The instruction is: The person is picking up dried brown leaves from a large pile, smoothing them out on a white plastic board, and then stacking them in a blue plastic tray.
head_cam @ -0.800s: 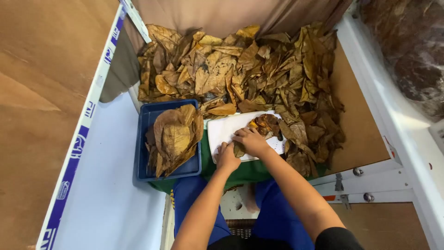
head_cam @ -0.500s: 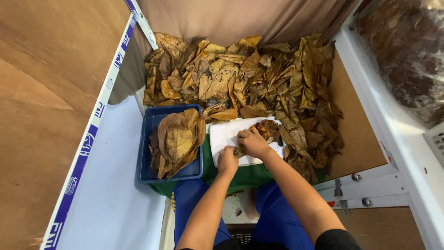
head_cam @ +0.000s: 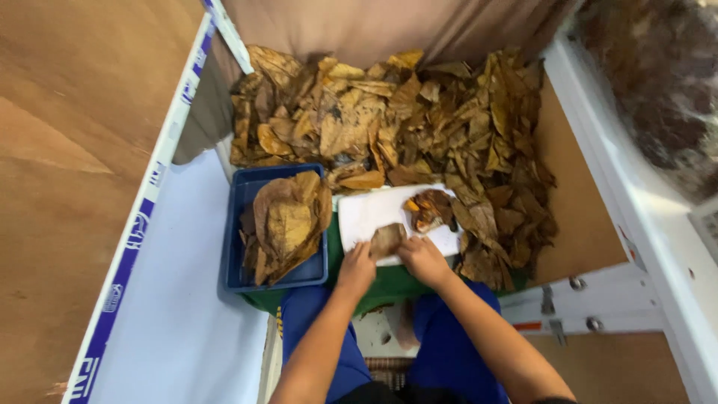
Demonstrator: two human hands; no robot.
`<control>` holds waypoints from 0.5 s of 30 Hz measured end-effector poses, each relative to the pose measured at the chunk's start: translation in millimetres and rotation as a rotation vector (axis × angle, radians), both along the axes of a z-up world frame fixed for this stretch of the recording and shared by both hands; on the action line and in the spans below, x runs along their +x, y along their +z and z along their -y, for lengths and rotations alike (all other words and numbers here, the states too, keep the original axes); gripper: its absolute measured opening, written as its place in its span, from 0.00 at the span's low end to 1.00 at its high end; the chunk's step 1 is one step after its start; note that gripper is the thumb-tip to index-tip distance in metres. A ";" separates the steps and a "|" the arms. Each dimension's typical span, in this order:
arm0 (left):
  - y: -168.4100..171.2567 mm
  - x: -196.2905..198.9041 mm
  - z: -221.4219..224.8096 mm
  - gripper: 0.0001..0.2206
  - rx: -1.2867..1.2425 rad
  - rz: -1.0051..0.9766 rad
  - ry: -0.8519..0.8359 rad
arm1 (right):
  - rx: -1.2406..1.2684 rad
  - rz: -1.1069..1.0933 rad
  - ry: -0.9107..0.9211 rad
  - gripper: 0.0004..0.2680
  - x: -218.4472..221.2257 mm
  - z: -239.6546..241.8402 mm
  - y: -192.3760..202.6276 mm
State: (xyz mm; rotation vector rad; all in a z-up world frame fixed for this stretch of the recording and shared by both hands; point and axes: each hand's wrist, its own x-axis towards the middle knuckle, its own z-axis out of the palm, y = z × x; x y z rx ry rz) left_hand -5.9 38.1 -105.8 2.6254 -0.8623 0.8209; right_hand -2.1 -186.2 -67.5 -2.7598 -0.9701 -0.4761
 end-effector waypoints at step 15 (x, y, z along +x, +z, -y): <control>48.5 -16.7 19.3 0.16 0.141 -0.364 0.133 | -0.179 -0.262 -0.548 0.17 46.9 28.6 50.9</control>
